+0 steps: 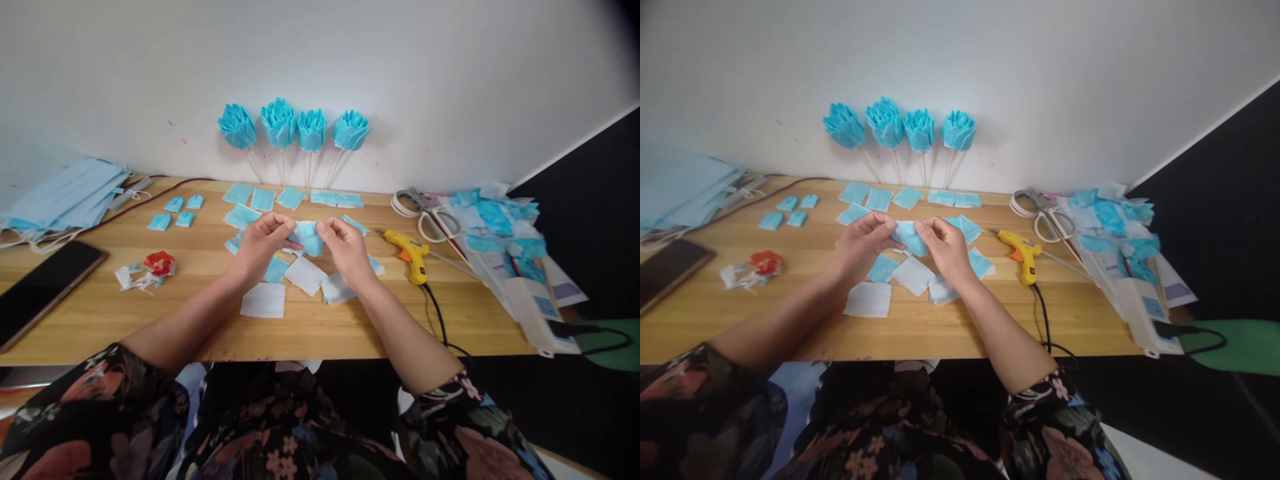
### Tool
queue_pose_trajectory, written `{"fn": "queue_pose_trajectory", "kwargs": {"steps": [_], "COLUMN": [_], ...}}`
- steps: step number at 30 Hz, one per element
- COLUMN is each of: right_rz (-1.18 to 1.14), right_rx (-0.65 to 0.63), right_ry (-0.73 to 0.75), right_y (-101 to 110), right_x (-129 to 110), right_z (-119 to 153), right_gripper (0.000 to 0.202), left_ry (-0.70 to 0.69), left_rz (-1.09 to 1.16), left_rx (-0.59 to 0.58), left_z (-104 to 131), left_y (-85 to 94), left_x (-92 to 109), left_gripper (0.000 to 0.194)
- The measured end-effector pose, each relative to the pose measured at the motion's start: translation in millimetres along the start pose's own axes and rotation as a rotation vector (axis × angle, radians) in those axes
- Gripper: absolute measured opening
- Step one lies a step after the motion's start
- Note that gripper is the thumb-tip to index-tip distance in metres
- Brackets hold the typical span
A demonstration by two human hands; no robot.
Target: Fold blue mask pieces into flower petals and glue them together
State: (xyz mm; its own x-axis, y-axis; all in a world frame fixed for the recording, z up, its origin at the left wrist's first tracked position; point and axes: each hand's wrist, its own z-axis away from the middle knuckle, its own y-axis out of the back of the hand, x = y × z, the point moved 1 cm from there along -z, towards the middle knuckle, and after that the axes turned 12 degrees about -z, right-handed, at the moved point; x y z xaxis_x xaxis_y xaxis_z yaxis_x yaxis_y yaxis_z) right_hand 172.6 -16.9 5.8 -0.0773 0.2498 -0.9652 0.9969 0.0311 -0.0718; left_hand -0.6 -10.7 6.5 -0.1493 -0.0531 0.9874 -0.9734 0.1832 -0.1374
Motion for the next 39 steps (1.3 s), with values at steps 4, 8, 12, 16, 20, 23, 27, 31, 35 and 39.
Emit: {"fn": "queue_pose_trajectory", "kwargs": {"steps": [4, 8, 12, 16, 20, 23, 27, 31, 35, 39], "right_rz": [0.091, 0.146, 0.039, -0.065, -0.041, -0.037, -0.046, -0.067, -0.092, -0.068], "right_rx": [0.031, 0.030, -0.017, -0.091, -0.113, -0.058, -0.019, -0.012, -0.014, 0.021], "right_ry": [0.046, 0.068, 0.016, -0.071, -0.084, -0.054, -0.030, -0.027, -0.033, -0.028], "right_y": [-0.8, 0.2, 3.0, 2.9, 0.7, 1.5, 3.4, 3.8, 4.1, 5.2], "right_x": [-2.0, -1.1, 4.6, 6.2, 3.8, 4.0, 3.8, 2.3, 3.0, 3.0], "right_z": [0.7, 0.4, -1.1, -0.6, -0.1, -1.4, -3.0, -3.0, -3.2, -4.5], "right_gripper": [0.037, 0.034, 0.037, 0.046, 0.039, 0.036, 0.033, 0.031, 0.029, 0.028], "left_ry": [0.030, 0.059, 0.048, 0.040, 0.046, 0.064, 0.086, 0.125, 0.105, 0.083], "left_rz": [0.000, -0.013, 0.002, 0.022, 0.039, 0.065, 0.082, 0.007, -0.115, -0.146], "left_rx": [0.014, 0.031, 0.046, 0.054, 0.060, 0.051, 0.012, -0.067, -0.081, -0.030], "left_z": [-0.9, -2.1, -2.5, -2.7, -2.9, -4.1, -6.0, -5.5, -4.3, -4.2], "left_y": [-0.5, 0.0, 1.1, 1.8, 1.9, 3.3, 4.9, 4.7, 6.4, 6.9], "left_x": [0.0, 1.9, 2.8, 1.6, 1.4, 1.7, 1.8, 0.2, -2.6, -1.7], "left_gripper": [0.024, 0.024, 0.023, 0.022, 0.021, 0.024, 0.038, 0.042, 0.027, 0.026]}}
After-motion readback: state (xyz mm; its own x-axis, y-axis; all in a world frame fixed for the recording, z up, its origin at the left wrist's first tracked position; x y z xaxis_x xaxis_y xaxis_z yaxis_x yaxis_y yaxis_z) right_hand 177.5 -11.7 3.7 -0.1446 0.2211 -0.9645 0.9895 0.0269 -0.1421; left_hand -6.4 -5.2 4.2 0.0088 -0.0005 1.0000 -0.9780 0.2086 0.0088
